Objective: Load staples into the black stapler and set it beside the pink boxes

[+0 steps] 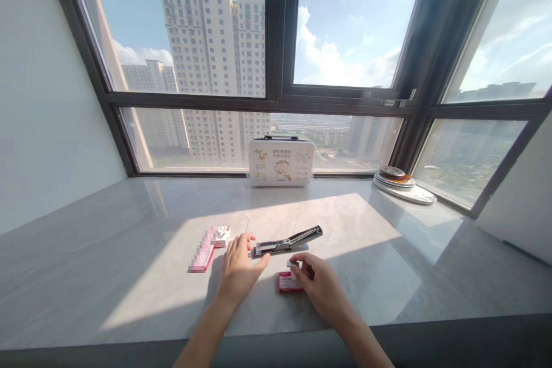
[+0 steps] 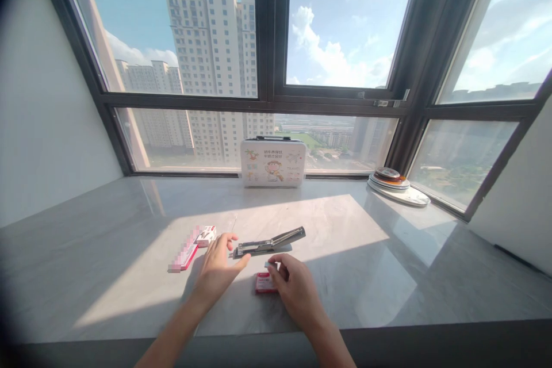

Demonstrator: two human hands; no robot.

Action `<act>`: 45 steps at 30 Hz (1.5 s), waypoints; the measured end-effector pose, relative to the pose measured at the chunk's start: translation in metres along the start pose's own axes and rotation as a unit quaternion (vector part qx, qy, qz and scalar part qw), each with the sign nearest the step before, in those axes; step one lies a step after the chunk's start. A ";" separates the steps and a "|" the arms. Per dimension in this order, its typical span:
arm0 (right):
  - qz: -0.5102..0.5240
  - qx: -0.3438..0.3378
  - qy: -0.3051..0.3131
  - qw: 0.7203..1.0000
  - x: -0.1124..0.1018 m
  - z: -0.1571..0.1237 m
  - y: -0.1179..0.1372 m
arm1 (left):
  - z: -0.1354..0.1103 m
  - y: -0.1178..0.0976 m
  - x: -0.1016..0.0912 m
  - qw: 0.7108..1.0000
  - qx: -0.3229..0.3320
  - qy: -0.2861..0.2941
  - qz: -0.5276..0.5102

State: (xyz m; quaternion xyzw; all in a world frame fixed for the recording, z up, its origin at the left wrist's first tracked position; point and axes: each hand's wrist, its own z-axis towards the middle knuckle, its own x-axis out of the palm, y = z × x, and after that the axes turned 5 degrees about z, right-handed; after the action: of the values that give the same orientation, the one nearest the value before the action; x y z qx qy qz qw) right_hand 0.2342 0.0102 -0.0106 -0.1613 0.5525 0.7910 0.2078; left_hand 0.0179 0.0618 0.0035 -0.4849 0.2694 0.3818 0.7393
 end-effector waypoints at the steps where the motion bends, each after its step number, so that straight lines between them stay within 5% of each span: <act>1: -0.008 -0.008 -0.004 1.000 0.001 0.005 0.002 | 0.007 0.002 -0.001 1.000 0.003 0.027 0.000; 5: -0.057 -0.048 0.025 0.997 0.006 0.033 0.012 | 0.014 0.003 -0.003 0.991 0.039 0.127 -0.009; 11: -0.112 -0.085 0.113 0.984 0.010 0.060 0.019 | -0.003 0.003 -0.002 0.989 0.059 0.128 -0.046; 17: -0.128 -0.068 0.136 0.980 0.006 0.059 0.021 | 0.000 0.005 -0.003 0.989 0.041 0.136 -0.049; 22: -0.147 -0.017 0.086 0.985 0.004 0.050 0.031 | 0.002 0.004 -0.003 0.989 0.025 0.144 -0.037; 26: -0.041 -0.013 0.125 0.991 -0.002 0.034 0.026 | 0.001 0.002 -0.005 0.988 0.022 0.146 -0.036; 33: 0.162 0.227 0.107 0.954 -0.063 0.021 -0.030 | 0.000 -0.001 -0.007 0.989 -0.001 0.141 -0.053; 38: 0.187 0.093 0.091 0.974 -0.066 0.052 -0.008 | -0.001 -0.001 -0.008 0.988 0.009 0.146 -0.050; 41: 0.084 0.000 0.120 0.989 -0.044 0.070 0.016 | 0.000 0.000 -0.007 0.987 0.010 0.154 -0.037; 45: -0.054 -0.040 0.161 0.985 -0.014 0.080 0.030 | 0.003 0.003 -0.002 0.988 0.001 0.153 -0.016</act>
State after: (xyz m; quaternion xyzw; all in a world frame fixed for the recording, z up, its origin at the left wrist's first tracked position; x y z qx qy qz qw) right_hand 0.2292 0.0746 0.0475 -0.3245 0.5375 0.7634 0.1519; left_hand 0.0147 0.0644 0.0042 -0.5410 0.3724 0.2906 0.6959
